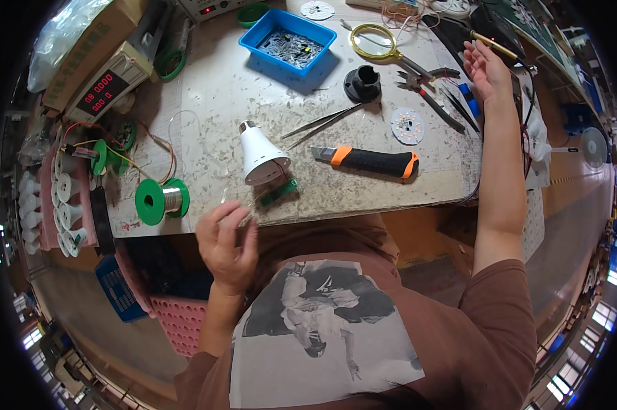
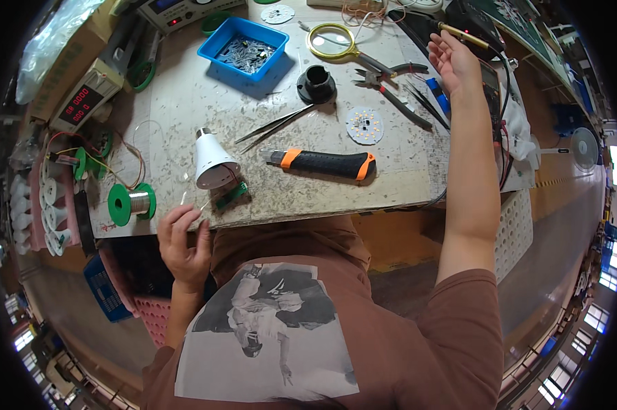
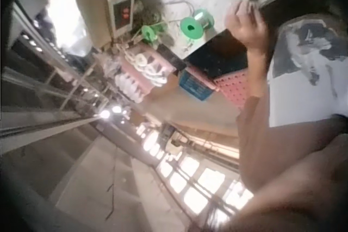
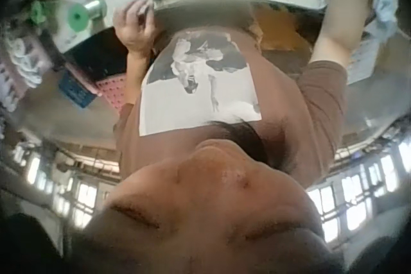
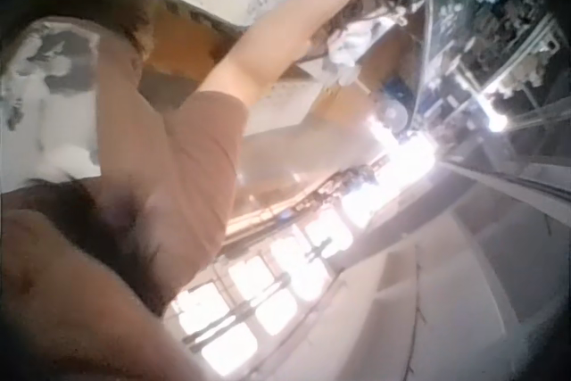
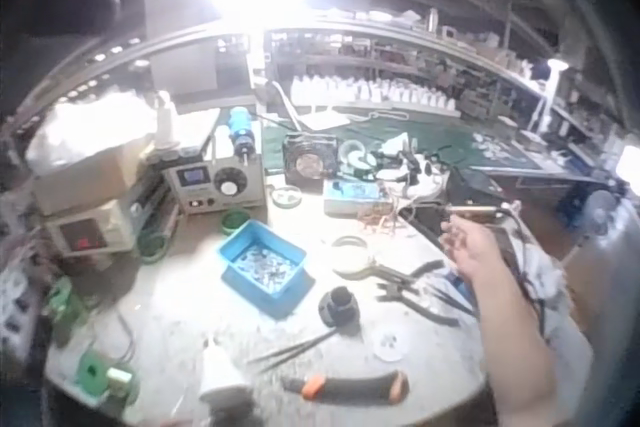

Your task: The person solders wires onto a PCB using a soldering iron, then assembles an LED light bulb housing. The wires are stripped with a wire stripper and manipulated with tweezers during the process.

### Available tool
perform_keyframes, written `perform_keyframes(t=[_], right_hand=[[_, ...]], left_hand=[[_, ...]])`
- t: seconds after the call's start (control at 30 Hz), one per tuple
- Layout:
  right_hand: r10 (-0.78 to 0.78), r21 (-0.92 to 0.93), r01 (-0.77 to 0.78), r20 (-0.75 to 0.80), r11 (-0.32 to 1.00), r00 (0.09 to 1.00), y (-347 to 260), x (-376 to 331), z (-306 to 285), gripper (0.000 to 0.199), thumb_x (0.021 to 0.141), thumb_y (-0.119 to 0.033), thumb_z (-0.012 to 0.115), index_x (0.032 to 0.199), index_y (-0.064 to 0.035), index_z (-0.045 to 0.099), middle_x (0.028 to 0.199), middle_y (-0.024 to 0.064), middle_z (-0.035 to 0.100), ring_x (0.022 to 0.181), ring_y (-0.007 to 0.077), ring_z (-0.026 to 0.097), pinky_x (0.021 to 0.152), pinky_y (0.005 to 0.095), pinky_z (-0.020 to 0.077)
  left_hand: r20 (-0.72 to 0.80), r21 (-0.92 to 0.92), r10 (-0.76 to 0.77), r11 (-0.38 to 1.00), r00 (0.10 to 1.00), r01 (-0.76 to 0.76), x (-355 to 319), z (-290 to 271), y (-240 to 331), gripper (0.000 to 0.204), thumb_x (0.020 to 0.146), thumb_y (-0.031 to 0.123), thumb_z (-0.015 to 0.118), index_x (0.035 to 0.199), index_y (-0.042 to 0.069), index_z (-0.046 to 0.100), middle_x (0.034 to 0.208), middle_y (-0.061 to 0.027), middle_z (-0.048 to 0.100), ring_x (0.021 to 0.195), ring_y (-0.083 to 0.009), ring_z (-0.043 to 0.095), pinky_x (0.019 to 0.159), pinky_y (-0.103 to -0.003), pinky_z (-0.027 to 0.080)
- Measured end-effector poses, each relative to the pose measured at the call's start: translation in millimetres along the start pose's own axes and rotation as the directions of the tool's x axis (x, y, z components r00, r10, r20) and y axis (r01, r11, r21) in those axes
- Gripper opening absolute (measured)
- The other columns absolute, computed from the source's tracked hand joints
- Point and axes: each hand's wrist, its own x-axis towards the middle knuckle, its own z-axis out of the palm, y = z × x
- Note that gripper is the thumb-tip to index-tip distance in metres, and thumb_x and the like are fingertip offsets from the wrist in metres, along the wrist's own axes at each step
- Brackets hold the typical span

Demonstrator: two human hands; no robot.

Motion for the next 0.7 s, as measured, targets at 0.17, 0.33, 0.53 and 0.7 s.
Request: perform_keyframes(t=[0.17,0.33,0.53,0.7], right_hand=[[-0.266,-0.424,0.431,0.394,0.796,0.88,22.8,-142.5,70.2,0.026,0.095,-0.017,0.067,0.119,-0.0061,0.068,0.108,0.0043,0.07,0.088,0.0122,0.064,0.073,0.0249,0.0503],[-0.343,-0.342,0.927,0.862,0.153,0.374,59.0,-211.2,139.3,0.026,0.081,-0.01,0.074,0.107,-0.0083,0.07,0.099,0.0038,0.068,0.093,0.0215,0.064,0.078,0.0351,0.0536],[-0.303,-0.264,0.964,0.921,-0.024,0.245,89.2,-204.1,177.2,0.023,0.077,-0.01,0.071,0.1,-0.0093,0.07,0.099,0.0032,0.065,0.1,0.0228,0.061,0.086,0.0351,0.0494],[-0.382,-0.344,0.939,0.867,0.006,0.32,71.3,-227.2,178.0,0.018,0.082,-0.003,0.064,0.1,-0.0064,0.066,0.095,0.0066,0.062,0.092,0.0254,0.063,0.076,0.0365,0.0512]], left_hand=[[0.14,0.024,-0.009,1.0,0.99,0.006,19.2,17.5,9.0,0.033,0.077,0.017,0.083,0.105,0.008,0.067,0.088,-0.0044,0.067,0.066,-0.0184,0.061,0.066,-0.034,0.048],[0.185,0.153,-0.051,0.988,0.981,0.023,28.2,22.5,14.8,0.035,0.079,0.029,0.082,0.107,0.011,0.068,0.091,-0.0032,0.063,0.054,-0.0184,0.058,0.053,-0.033,0.047],[0.203,0.138,-0.177,0.979,0.963,0.15,25.7,26.7,14.6,0.025,0.082,0.026,0.077,0.103,0.016,0.068,0.099,-0.0034,0.062,0.075,-0.0279,0.067,0.062,-0.039,0.052],[0.164,-0.143,-0.171,0.97,0.972,0.195,19.8,27.4,0.0,0.018,0.09,0.015,0.073,0.106,0.009,0.068,0.089,-0.0037,0.064,0.064,-0.0135,0.059,0.058,-0.028,0.047]])
